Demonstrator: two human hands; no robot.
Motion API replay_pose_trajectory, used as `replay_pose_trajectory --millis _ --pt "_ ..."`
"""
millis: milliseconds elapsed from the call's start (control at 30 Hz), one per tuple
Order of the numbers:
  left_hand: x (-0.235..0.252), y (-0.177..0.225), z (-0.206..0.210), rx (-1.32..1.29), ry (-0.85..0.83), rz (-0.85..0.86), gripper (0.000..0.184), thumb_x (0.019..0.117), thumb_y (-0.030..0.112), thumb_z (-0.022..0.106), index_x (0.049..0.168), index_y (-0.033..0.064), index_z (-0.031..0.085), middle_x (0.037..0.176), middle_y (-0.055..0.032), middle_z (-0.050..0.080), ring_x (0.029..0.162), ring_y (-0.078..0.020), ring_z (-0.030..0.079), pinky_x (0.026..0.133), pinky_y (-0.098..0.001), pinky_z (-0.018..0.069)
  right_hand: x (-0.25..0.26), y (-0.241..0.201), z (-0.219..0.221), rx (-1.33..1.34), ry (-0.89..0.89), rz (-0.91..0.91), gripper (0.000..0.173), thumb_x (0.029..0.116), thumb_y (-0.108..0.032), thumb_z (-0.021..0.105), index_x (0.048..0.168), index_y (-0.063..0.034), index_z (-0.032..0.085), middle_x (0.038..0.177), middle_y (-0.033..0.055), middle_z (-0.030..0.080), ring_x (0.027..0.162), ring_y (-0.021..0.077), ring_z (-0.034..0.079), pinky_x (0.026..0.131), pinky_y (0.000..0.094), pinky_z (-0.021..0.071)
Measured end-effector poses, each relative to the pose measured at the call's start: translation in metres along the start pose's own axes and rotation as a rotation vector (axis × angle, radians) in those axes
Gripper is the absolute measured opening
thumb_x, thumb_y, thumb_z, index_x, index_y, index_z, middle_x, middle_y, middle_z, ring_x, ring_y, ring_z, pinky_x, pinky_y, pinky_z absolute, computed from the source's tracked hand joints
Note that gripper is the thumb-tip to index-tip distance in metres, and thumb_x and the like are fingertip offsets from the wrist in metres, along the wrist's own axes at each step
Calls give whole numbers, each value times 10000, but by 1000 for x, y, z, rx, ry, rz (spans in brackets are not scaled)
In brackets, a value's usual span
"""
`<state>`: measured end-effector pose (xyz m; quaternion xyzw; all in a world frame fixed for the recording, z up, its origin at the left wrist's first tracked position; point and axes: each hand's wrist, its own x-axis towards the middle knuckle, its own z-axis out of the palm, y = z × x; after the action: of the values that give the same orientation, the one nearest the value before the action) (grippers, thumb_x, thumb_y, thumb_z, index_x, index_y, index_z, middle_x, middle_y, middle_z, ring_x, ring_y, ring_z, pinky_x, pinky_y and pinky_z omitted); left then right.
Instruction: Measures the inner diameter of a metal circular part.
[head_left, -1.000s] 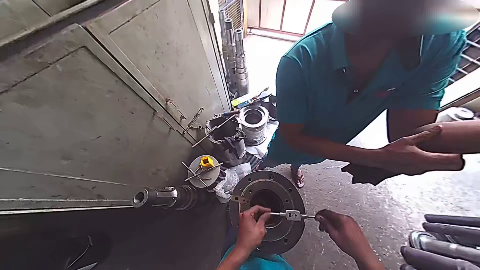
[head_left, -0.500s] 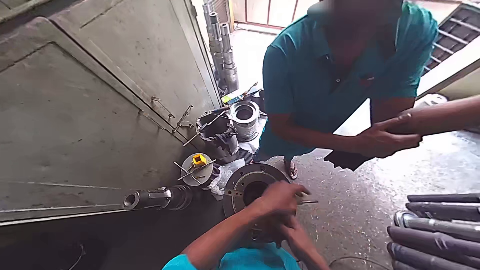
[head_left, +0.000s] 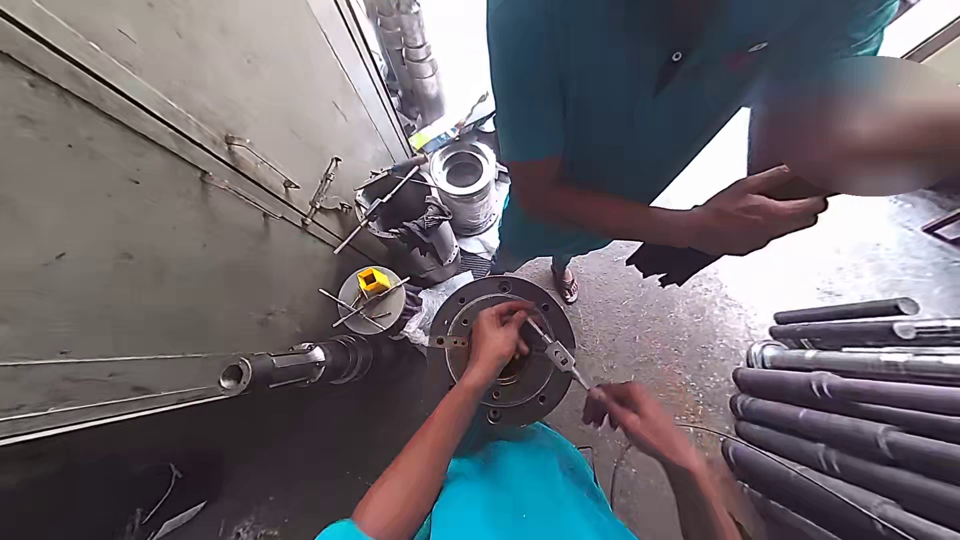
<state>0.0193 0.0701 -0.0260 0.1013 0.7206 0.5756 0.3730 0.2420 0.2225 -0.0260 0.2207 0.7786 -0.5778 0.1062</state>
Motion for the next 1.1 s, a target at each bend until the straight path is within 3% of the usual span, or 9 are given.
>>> replay_pose_trajectory --millis 233,367,433,533,633,733,833,967,1100 --pt "45 44 66 697 -678 337 278 1009 91 565 1216 141 744 1009 -70 771 928 -221 720 872 -509 555 39 -68 117 611 86 209 344 1105 -190 436 978 13 682 811 75 763 649 144 726 591 310 617" --pt "4 19 6 701 -405 361 343 1039 242 544 1362 218 655 1150 -32 759 1022 -237 729 896 -579 570 26 -39 63 239 -52 -10 309 1062 -261 513 973 -62 732 787 2 726 633 86 676 573 289 578" --pt "-29 -6 -30 653 -267 294 355 1017 345 577 1318 192 686 1116 -22 764 990 -194 733 896 -521 587 23 -26 29 87 193 -221 301 1052 -266 545 1056 -48 753 856 18 760 653 80 693 588 285 599" --pt "-83 -37 -43 536 -202 279 351 992 299 626 1288 127 703 1003 -10 778 709 -98 700 654 -338 598 56 -21 -15 -294 557 -442 259 996 -263 595 1097 -98 767 1056 58 740 790 141 666 656 350 559" --pt "-105 -57 -28 565 -32 401 281 980 230 628 1213 139 756 983 1 778 700 -64 683 660 -284 592 92 -11 -30 -466 433 -515 224 975 -257 628 1066 -114 775 1145 95 718 1010 274 674 836 473 564" --pt "-95 -55 -28 761 94 587 244 983 189 603 1141 145 784 993 -23 778 842 -146 748 745 -366 629 86 1 -26 -461 395 -458 287 1005 -267 558 928 -69 750 874 88 719 818 254 689 718 465 561" --pt "-57 -48 -43 918 166 723 253 985 134 571 1092 179 795 1034 -37 775 879 -213 754 720 -417 629 52 4 0 -525 509 -291 407 1034 -336 483 883 -57 737 807 105 712 773 278 695 690 492 560" --pt "17 -19 -37 958 129 761 243 995 140 622 1150 251 771 1163 -9 739 949 -232 723 750 -454 607 -2 -9 55 -578 487 -98 419 1055 -342 427 987 -68 737 684 66 692 601 260 697 531 509 553" --pt "13 -5 -27 956 70 665 230 997 104 599 1130 199 760 1101 -43 746 965 -271 723 775 -494 600 -6 -14 25 -495 254 -24 365 1046 -341 490 1066 -85 749 811 52 752 709 258 730 654 558 580"
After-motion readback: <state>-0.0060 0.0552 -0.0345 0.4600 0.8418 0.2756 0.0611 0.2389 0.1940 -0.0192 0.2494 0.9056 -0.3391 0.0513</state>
